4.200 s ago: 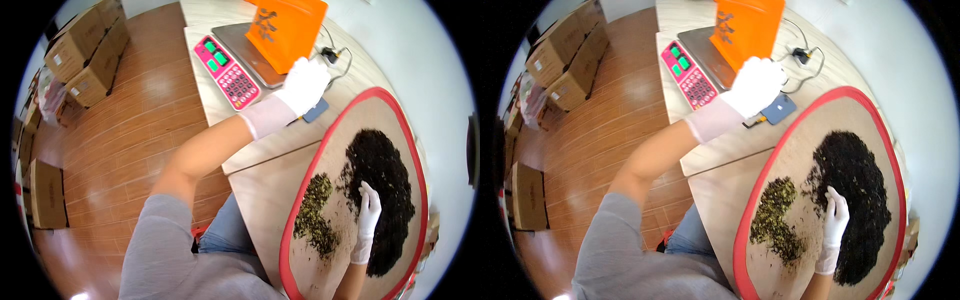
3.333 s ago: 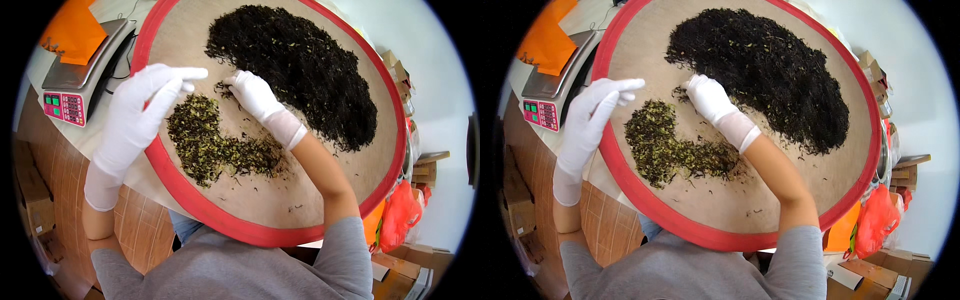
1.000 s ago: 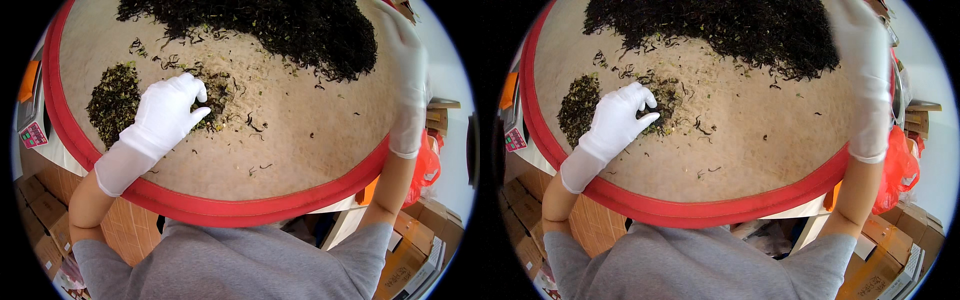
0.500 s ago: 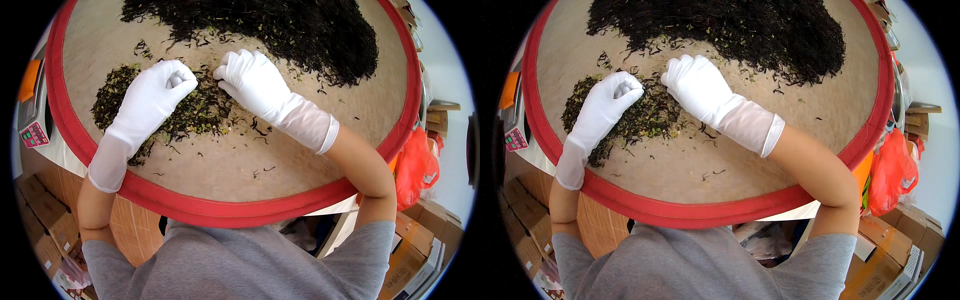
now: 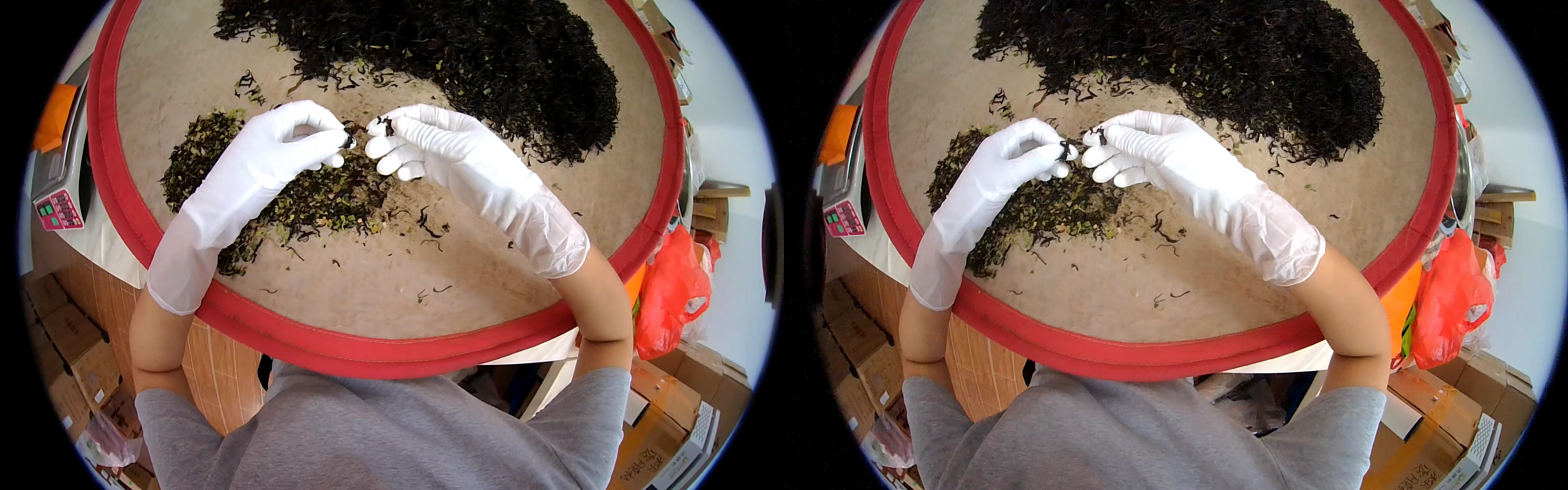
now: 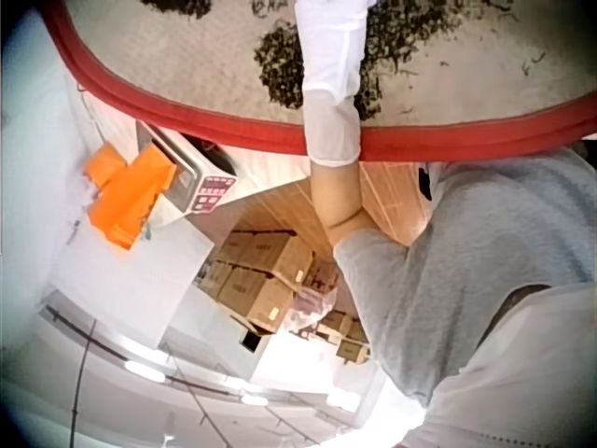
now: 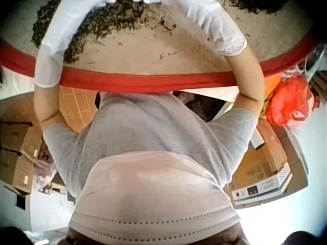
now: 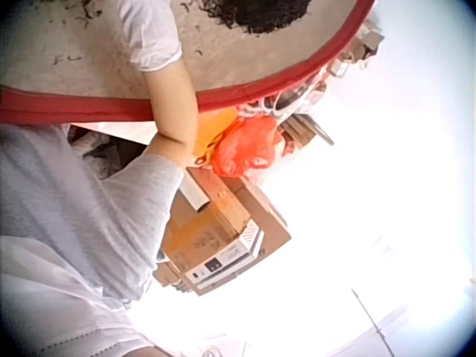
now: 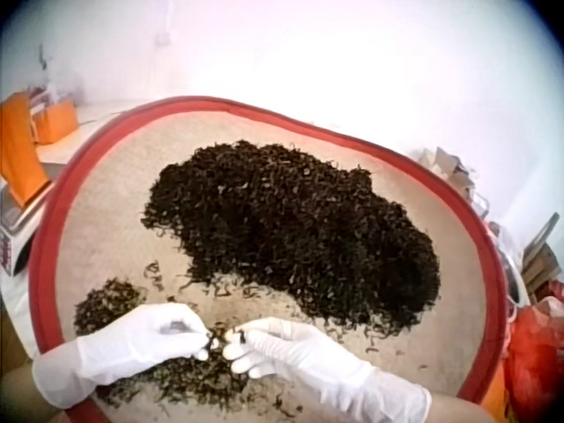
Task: The person sorts dried tea leaves on a large circular tray, separating lighter debris from darker leaves by hand. They then weigh portions of the sorted leaves on a digital scale and transfer them into orange packaging bags.
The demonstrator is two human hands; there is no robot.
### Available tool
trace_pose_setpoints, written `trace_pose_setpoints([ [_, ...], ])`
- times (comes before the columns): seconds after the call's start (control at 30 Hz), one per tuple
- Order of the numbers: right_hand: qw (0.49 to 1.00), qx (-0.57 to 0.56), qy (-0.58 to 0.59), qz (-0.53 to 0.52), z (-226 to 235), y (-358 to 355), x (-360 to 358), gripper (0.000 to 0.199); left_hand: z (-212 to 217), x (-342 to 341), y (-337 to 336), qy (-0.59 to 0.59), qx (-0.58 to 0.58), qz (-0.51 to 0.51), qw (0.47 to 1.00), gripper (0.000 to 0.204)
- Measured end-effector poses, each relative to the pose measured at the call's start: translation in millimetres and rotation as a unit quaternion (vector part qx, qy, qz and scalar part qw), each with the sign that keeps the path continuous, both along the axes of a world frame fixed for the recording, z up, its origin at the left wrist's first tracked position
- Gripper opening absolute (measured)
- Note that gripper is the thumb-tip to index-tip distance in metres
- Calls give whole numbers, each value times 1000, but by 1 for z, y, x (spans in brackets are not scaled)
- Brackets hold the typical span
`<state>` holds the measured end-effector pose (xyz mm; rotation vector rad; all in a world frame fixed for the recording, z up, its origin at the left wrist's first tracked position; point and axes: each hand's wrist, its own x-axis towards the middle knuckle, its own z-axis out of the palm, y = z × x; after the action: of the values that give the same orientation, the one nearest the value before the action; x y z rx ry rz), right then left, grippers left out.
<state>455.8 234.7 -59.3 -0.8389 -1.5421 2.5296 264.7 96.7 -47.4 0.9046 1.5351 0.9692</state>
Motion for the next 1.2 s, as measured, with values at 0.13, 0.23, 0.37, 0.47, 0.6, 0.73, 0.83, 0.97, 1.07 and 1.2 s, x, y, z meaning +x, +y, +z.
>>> trace_pose_setpoints([
  [0.13, 1000, -21, 6, -16, 3, 0, 3, 28, -2, 0, 1, 1, 12, -12, 1000, 23],
  [0.23, 999, 13, -5, -28, 6, 1, 5, 28, 1, 1, 2, 9, 24, -7, 1000, 27],
  [0.37, 992, 109, -64, -1, 20, 5, 8, 26, -2, -6, 1, 1, 39, 5, 999, 40],
  [0.47, 968, 226, -108, 31, 26, 7, 13, 27, -5, -9, 2, -42, 53, 39, 997, 43],
  [0.6, 913, 391, -116, 21, 34, 17, 25, 32, -6, -15, 3, -40, 92, 78, 992, 48],
  [0.73, 824, 551, -102, -84, 69, 52, 52, 29, 1, -21, 5, -27, 148, 133, 980, 48],
  [0.83, 690, 673, -148, -222, 104, 82, 81, 30, -1, -29, -3, 37, 181, 175, 967, 42],
  [0.97, 432, 726, -318, -430, 141, 204, 239, 34, 5, -7, 8, 208, 122, 77, 967, 28],
  [1.07, 306, 680, -570, -346, 145, 258, 349, 40, -24, 12, 13, 309, 119, -30, 943, 15],
  [1.2, 235, 639, -664, -308, 128, 261, 385, 43, -48, 21, 10, 469, 225, -87, 850, 18],
])
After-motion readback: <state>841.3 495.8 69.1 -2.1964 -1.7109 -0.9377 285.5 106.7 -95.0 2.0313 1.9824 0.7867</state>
